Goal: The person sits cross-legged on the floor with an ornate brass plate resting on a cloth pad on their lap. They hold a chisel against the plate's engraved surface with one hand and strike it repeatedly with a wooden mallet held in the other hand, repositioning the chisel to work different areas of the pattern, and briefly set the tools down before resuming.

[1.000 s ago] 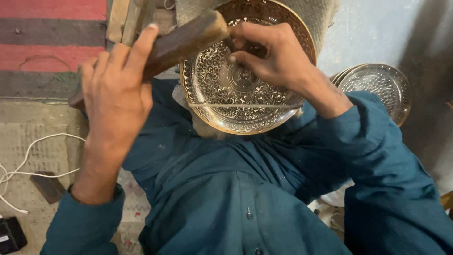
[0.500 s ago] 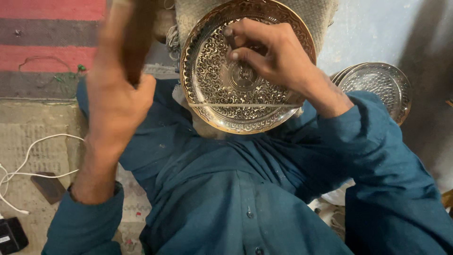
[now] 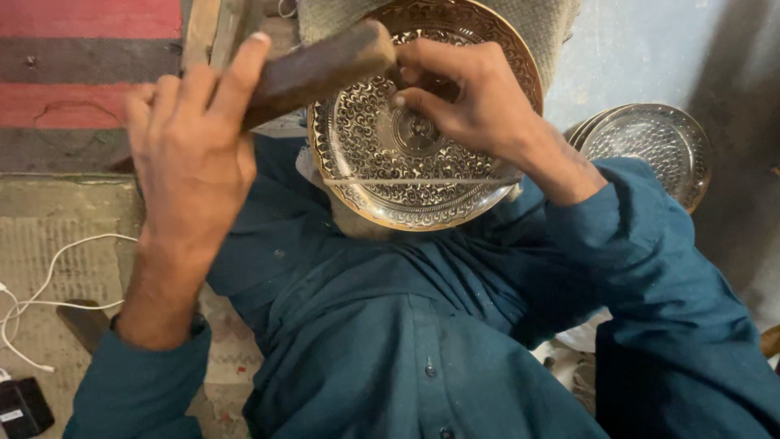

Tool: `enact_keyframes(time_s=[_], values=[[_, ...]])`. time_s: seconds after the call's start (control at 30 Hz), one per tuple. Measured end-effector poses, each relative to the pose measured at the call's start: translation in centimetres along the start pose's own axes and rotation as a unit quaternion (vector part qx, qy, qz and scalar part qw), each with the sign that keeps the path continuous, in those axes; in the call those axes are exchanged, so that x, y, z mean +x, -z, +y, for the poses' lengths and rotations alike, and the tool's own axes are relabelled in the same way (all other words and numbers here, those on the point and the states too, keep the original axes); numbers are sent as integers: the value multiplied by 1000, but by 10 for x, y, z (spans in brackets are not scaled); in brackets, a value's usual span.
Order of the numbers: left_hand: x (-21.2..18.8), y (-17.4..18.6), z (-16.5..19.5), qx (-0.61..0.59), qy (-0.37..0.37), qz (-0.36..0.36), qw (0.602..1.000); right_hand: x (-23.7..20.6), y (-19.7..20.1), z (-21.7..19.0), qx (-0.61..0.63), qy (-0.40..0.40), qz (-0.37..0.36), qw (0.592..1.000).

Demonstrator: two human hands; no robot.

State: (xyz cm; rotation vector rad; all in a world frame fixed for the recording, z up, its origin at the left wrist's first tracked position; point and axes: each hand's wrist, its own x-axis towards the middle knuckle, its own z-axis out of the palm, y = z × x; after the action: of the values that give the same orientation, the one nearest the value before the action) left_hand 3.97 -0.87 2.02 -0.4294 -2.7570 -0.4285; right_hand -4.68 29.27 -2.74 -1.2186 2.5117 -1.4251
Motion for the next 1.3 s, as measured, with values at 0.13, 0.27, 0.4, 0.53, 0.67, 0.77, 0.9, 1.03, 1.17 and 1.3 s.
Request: enact_keyframes(time_s=[0.13, 0.27, 0.4, 0.53, 0.67, 0.77, 0.9, 1.03, 1.17, 1.3], values=[[0, -3, 2, 120, -8, -34, 992, 0, 2, -2, 7, -11, -5, 1000], [-6, -1, 1, 101, 1, -10, 995, 1, 1, -5, 19, -24, 4, 1000], [-10, -1, -1, -159, 39, 41, 986, -1, 1, -6, 30, -41, 0, 999], [0, 0, -5, 99, -56, -20, 993, -1, 0, -3, 8, -17, 11, 1000], [4, 1, -1, 3, -40, 16, 999, -5, -3, -2, 23, -19, 26, 999], [3, 6, 1, 101, -43, -3, 994, -5, -4, -3, 15, -20, 30, 999], [7, 11, -1, 78, -28, -1, 997, -4, -4, -5, 35, -26, 13, 999], [10, 9, -2, 131, -30, -38, 990, -5, -5, -7, 36, -25, 25, 999], [6, 6, -1, -127, 36, -13, 991, -3, -5, -8, 12, -12, 26, 1000], [5, 6, -2, -61, -3, -16, 998, -3, -6, -9, 59, -48, 41, 996]])
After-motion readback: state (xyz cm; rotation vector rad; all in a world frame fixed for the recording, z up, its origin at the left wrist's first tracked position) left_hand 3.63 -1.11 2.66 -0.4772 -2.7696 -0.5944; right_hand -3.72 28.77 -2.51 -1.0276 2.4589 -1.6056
